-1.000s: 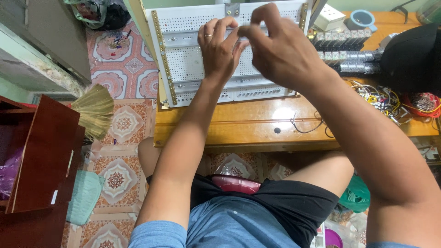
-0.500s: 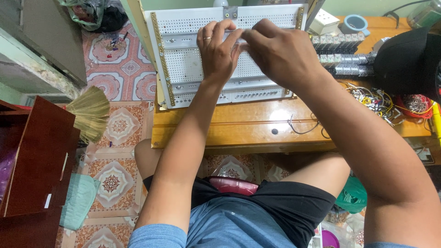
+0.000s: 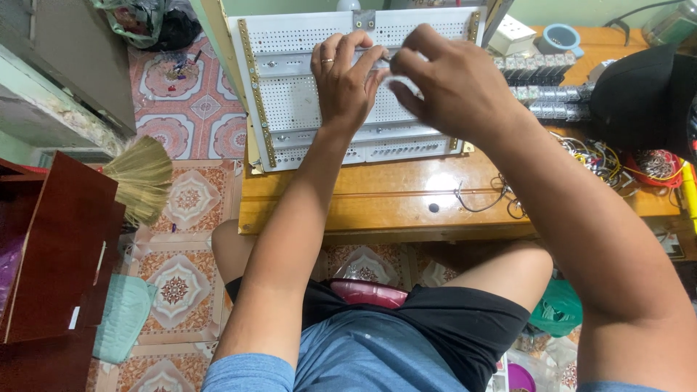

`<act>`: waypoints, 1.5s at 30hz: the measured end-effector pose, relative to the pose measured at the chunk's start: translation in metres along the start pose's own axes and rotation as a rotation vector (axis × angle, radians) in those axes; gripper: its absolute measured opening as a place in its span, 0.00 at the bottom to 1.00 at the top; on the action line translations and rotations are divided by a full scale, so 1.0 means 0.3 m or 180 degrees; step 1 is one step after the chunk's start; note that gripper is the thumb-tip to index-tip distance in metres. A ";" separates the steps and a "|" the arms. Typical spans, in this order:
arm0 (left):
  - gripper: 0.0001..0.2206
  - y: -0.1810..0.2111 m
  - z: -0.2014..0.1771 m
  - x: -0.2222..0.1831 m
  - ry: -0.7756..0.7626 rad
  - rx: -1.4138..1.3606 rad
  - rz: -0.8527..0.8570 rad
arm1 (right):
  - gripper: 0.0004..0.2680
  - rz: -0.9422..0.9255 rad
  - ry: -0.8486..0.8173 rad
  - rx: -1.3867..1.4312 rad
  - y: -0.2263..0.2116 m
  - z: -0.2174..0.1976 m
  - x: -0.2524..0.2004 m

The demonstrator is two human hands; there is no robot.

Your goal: Using a manual screwdriver to attach and detach metal mounting rails onto a perforated electrical panel.

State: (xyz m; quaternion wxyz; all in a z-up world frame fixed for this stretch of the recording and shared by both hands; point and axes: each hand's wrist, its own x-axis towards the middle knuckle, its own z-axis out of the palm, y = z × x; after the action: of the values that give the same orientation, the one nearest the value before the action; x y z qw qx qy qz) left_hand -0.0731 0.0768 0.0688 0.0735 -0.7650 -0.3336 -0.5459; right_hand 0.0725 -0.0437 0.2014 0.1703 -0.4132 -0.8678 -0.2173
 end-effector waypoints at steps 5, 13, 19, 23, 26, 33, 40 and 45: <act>0.15 -0.007 0.016 0.000 0.0010 0.0002 -0.0025 | 0.07 -0.0196 0.0323 0.0288 0.010 -0.003 0.000; 0.17 -0.009 0.015 -0.003 -0.0011 0.0012 -0.0005 | 0.16 -0.0271 0.0235 0.0056 0.010 -0.007 0.001; 0.15 -0.009 0.013 -0.006 -0.0047 -0.0017 -0.0032 | 0.07 -0.0181 0.0190 -0.0008 -0.003 -0.015 0.004; 0.15 -0.007 0.011 -0.005 -0.0066 0.0017 -0.0059 | 0.14 -0.0324 0.0252 -0.0125 0.000 -0.016 -0.004; 0.14 -0.007 0.014 -0.004 -0.0084 0.0018 -0.0044 | 0.08 0.0328 -0.0182 0.0001 -0.012 -0.027 0.001; 0.13 -0.003 0.007 -0.004 -0.0088 -0.0011 -0.0065 | 0.06 0.0298 -0.0143 0.0070 -0.016 -0.023 0.001; 0.13 -0.015 0.023 -0.007 -0.0044 0.0007 -0.0054 | 0.10 0.0502 -0.0168 -0.0123 -0.016 -0.006 -0.015; 0.13 -0.015 0.020 -0.007 -0.0059 -0.0030 -0.0061 | 0.09 0.0251 0.0152 0.0189 -0.030 -0.024 -0.004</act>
State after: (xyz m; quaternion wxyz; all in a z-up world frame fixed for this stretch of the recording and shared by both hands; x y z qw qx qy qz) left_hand -0.0715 0.0823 0.0636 0.0616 -0.7671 -0.3390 -0.5411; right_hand 0.0670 -0.0531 0.2048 0.2116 -0.4365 -0.8526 -0.1944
